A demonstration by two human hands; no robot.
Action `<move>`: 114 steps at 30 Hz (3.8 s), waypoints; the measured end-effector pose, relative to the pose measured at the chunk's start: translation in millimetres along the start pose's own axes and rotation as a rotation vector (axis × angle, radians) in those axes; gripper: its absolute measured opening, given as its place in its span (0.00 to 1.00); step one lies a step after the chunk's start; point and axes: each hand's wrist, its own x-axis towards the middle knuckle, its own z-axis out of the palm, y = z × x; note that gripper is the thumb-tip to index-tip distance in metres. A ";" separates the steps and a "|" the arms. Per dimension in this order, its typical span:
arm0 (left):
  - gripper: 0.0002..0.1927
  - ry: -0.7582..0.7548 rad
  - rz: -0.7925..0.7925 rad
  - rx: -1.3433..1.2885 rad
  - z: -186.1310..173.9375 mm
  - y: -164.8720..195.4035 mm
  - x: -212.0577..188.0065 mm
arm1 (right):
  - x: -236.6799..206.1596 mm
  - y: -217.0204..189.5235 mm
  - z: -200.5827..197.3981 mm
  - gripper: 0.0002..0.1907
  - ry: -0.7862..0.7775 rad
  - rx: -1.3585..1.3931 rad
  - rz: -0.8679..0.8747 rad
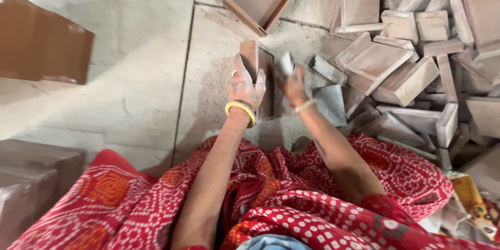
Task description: The person sits on the floor and uses a brush to clean the interior surfaces of small wooden boxes. They hold each box with one hand and scrub the inside with the other, then set the box aside and pick up another from a nearby pile.
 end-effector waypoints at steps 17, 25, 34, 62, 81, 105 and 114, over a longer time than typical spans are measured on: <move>0.52 -0.080 0.048 -1.009 -46.3 -31.5 0.2 | -73.1 -2.5 -27.3 0.19 0.301 0.857 0.426; 0.49 -0.106 -0.136 -0.566 -80.1 -46.3 6.6 | -81.8 -21.8 -31.8 0.25 0.160 0.814 0.498; 0.29 0.186 0.048 -0.254 -37.2 -7.6 14.5 | -87.9 -58.0 -23.1 0.10 0.069 0.519 0.178; 0.25 0.295 0.171 -0.207 -20.8 -5.9 16.7 | -23.3 49.4 26.6 0.40 0.453 -0.580 -0.590; 0.26 0.221 0.110 -0.310 -16.7 -10.9 19.1 | -7.5 49.9 13.2 0.26 0.451 -0.535 -0.595; 0.27 0.172 -0.014 -0.201 -33.1 13.2 10.8 | -6.8 23.6 0.9 0.16 0.167 -0.366 -0.426; 0.25 0.125 -0.061 -0.203 -43.4 9.2 7.8 | -80.4 32.6 -3.7 0.20 -0.007 -0.721 -0.596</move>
